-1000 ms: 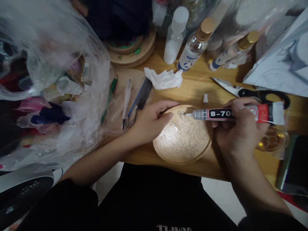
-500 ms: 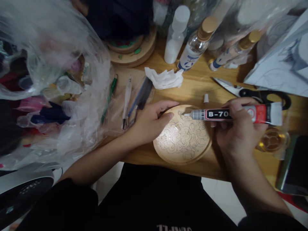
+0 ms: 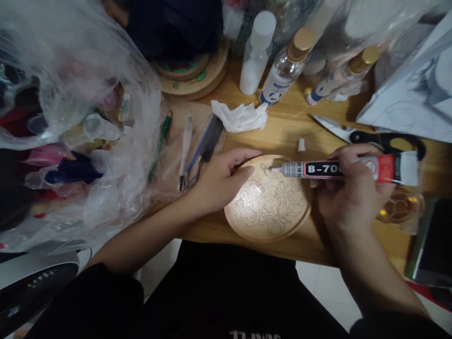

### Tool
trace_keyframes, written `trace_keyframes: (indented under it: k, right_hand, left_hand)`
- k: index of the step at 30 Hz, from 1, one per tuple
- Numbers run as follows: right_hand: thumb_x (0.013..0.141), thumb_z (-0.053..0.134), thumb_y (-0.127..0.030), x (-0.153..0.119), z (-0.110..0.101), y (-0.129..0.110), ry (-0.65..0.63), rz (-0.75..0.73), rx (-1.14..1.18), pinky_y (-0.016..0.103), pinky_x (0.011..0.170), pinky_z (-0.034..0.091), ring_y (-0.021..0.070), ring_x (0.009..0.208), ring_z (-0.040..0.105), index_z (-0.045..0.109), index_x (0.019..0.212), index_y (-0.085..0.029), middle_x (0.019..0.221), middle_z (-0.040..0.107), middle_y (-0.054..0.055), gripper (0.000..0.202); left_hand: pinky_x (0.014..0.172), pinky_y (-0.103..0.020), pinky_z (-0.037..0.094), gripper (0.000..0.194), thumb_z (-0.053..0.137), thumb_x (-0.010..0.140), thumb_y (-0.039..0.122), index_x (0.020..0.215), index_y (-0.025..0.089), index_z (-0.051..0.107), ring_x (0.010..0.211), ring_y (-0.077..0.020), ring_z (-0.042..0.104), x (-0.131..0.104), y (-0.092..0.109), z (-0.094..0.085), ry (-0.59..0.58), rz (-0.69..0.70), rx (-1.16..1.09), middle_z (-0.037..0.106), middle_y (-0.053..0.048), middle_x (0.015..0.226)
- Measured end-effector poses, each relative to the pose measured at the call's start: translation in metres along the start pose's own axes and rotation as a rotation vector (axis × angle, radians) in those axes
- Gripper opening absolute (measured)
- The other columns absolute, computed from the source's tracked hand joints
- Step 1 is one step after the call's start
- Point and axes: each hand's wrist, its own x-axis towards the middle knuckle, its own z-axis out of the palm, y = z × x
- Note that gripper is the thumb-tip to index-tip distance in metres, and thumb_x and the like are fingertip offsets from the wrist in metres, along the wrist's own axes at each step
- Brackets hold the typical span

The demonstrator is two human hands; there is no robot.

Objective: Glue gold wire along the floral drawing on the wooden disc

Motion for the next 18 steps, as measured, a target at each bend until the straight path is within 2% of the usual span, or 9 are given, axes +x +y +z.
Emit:
trace_keyframes:
  k: [4,15,18]
  right_hand:
    - [0.065,0.072,-0.025,-0.0026,-0.0007,0.0005,-0.03,0.009,-0.031,0.02,0.029,0.034,0.0064,0.035,0.043,0.057,0.061,-0.02,0.053,0.054,-0.007,0.017]
    - [0.067,0.071,-0.023,-0.0022,-0.0029,0.0023,-0.009,0.001,-0.053,0.02,0.027,0.031,0.0055,0.034,0.036,0.058,0.062,-0.02,0.051,0.053,-0.007,0.014]
    - [0.067,0.071,-0.023,-0.0019,-0.0027,0.0027,-0.011,-0.018,-0.034,0.019,0.028,0.032,0.0063,0.035,0.041,0.058,0.062,-0.02,0.052,0.053,-0.007,0.015]
  left_hand:
    - [0.106,-0.042,0.05,0.03,0.062,0.084,0.018,0.113,0.014,0.072,0.114,-0.0242,0.068,-0.0001,0.0003,0.0,-0.004,0.003,-0.012,0.073,-0.009,0.12]
    - [0.106,-0.041,0.05,0.031,0.062,0.084,0.016,0.114,0.013,0.071,0.114,-0.024,0.067,-0.0003,0.0017,-0.0006,-0.004,-0.013,-0.005,0.073,-0.01,0.12]
    - [0.105,-0.041,0.05,0.031,0.061,0.084,0.017,0.113,0.015,0.071,0.113,-0.0231,0.068,-0.0003,0.0011,-0.0005,-0.004,-0.009,0.002,0.073,-0.008,0.12]
